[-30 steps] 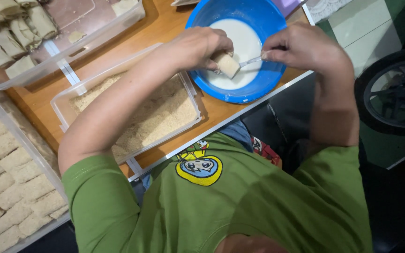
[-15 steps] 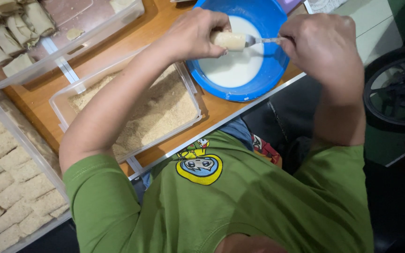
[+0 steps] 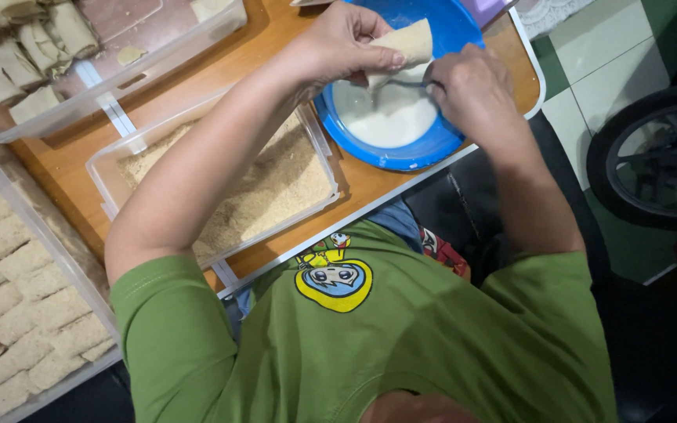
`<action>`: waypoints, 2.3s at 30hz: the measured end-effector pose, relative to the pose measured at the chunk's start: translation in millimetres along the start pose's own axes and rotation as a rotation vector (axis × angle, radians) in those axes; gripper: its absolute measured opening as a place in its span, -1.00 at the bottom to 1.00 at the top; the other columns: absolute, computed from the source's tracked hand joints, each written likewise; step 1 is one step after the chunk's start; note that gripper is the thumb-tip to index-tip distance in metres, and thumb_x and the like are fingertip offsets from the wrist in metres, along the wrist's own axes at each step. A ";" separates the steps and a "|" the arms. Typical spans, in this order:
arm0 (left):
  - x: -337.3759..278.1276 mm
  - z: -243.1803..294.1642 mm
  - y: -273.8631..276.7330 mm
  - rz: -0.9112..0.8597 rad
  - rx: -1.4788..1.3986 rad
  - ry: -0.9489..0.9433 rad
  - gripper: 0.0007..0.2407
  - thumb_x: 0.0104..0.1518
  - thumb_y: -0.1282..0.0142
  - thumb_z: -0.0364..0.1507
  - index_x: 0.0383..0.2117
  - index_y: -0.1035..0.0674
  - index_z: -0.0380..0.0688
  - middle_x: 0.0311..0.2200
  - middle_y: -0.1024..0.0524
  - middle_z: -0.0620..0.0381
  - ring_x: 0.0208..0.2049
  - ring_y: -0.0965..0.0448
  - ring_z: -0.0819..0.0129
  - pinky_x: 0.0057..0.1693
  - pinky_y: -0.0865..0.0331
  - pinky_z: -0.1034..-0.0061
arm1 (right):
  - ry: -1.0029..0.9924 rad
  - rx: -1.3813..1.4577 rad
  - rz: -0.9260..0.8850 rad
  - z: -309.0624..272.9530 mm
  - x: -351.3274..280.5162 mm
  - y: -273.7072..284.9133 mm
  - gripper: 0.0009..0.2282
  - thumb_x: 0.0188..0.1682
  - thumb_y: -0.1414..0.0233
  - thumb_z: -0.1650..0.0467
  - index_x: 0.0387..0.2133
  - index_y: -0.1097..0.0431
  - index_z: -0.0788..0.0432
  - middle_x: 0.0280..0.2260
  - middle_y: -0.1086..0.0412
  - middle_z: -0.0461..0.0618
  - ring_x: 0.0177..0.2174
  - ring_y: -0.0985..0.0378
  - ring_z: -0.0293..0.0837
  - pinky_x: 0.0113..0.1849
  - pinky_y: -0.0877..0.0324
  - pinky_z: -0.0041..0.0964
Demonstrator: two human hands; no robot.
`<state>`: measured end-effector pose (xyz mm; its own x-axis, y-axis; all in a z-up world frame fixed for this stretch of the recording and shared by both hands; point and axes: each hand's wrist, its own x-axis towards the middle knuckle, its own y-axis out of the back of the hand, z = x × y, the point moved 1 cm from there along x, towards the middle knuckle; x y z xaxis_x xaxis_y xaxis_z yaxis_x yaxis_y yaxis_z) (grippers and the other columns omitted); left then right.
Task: Dip rolled pastries in liquid batter and coat them thoroughly with breadcrumbs before placing them in a storage container.
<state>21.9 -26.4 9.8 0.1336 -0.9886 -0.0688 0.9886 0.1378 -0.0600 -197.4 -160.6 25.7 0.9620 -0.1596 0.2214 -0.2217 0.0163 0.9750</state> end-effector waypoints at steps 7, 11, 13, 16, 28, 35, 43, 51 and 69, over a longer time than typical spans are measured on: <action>3.0 -2.4 -4.0 0.023 0.006 0.031 -0.75 0.05 -0.44 -0.33 -0.28 -0.66 -0.22 -0.44 -0.66 0.19 -0.46 -0.64 0.60 -0.37 -0.50 0.74 | -0.047 0.084 -0.124 7.7 -9.5 -7.7 -0.90 -0.01 -0.25 0.37 -0.28 -0.63 0.10 -0.34 -0.53 0.06 -0.23 -0.53 0.09 -0.11 -0.39 0.02; 6.0 -4.8 -5.8 0.012 0.039 0.055 -0.75 0.05 -0.45 -0.31 -0.29 -0.68 -0.19 -0.44 -0.65 0.22 -0.47 -0.60 0.63 -0.37 -0.45 0.74 | -0.044 0.198 0.004 15.1 -7.6 20.0 -0.85 0.03 -0.27 0.41 -0.19 -0.56 0.22 -0.16 -0.51 0.12 -0.12 -0.52 0.14 -0.04 -0.42 0.01; 8.0 -5.6 -8.3 0.000 0.049 0.059 -0.75 0.06 -0.45 -0.31 -0.30 -0.68 -0.19 -0.44 -0.64 0.23 -0.48 -0.59 0.63 -0.37 -0.45 0.74 | -0.075 0.250 0.123 6.2 2.8 46.1 -0.82 0.07 -0.27 0.44 -0.13 -0.52 0.28 -0.08 -0.49 0.15 -0.05 -0.52 0.15 0.03 -0.43 -0.01; 12.8 -4.7 -13.0 -0.020 0.081 0.040 -0.75 0.03 -0.46 -0.31 -0.29 -0.68 -0.18 -0.45 -0.65 0.24 -0.47 -0.62 0.65 -0.35 -0.49 0.76 | 0.304 0.492 0.257 -12.6 18.8 67.6 -0.54 -0.01 -0.29 0.40 0.12 -0.38 0.41 0.10 -0.32 0.31 0.16 -0.41 0.25 0.19 -0.34 -0.02; 14.1 -11.2 -12.5 -0.004 0.018 0.094 -0.71 0.01 -0.46 -0.33 -0.24 -0.64 -0.20 -0.40 -0.64 0.20 -0.43 -0.64 0.58 -0.34 -0.55 0.72 | 0.254 0.638 0.230 7.8 15.1 22.4 -0.69 -0.06 -0.29 0.55 -0.04 -0.49 0.35 -0.10 -0.48 0.17 -0.10 -0.58 0.04 -0.07 -0.48 -0.22; 18.7 -27.4 -11.7 0.022 0.069 -0.125 -0.67 -0.05 -0.51 -0.50 -0.19 -0.58 -0.25 -0.32 -0.65 0.10 -0.30 -0.70 0.50 -0.16 -0.62 0.61 | -0.006 0.963 0.094 19.5 13.7 -5.5 -0.67 -0.02 -0.29 0.56 0.03 -0.48 0.38 -0.08 -0.49 0.04 -0.10 -0.57 -0.21 -0.07 -0.50 -0.37; 16.4 -24.9 -12.0 0.188 0.484 -0.463 -0.59 -0.18 -0.57 -0.49 -0.22 -0.58 -0.27 -0.31 -0.64 0.06 -0.25 -0.66 0.38 -0.09 -0.54 0.45 | -0.251 1.358 -0.009 32.9 19.2 -30.5 -0.68 -0.07 -0.26 0.61 -0.03 -0.47 0.31 -0.12 -0.53 -0.08 -0.14 -0.59 -0.30 -0.08 -0.51 -0.44; 10.2 -17.6 -11.7 0.229 0.485 -0.315 -0.68 -0.16 -0.48 -0.39 -0.29 -0.62 -0.19 -0.43 -0.64 0.11 -0.37 -0.67 0.42 -0.20 -0.52 0.49 | -0.399 1.353 -0.143 15.3 22.1 -17.9 -0.62 -0.19 -0.23 0.58 -0.05 -0.46 0.27 -0.19 -0.52 -0.14 -0.23 -0.58 -0.33 -0.18 -0.51 -0.45; -1.4 -14.9 -18.5 0.177 0.551 -0.199 -0.58 -0.24 -0.53 -0.25 -0.31 -0.62 -0.21 -0.46 -0.65 0.05 -0.40 -0.68 0.37 -0.24 -0.51 0.45 | -0.185 0.984 -0.083 5.4 15.3 -12.7 -0.67 -0.14 -0.22 0.48 -0.08 -0.45 0.32 -0.24 -0.53 -0.05 -0.26 -0.57 -0.32 -0.21 -0.50 -0.40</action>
<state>2.4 -26.6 -3.9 0.2564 -0.9533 0.1598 0.8335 0.3018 0.4628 -180.7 -168.6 16.5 0.9591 -0.2755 0.0650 -0.2683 -0.8117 0.5189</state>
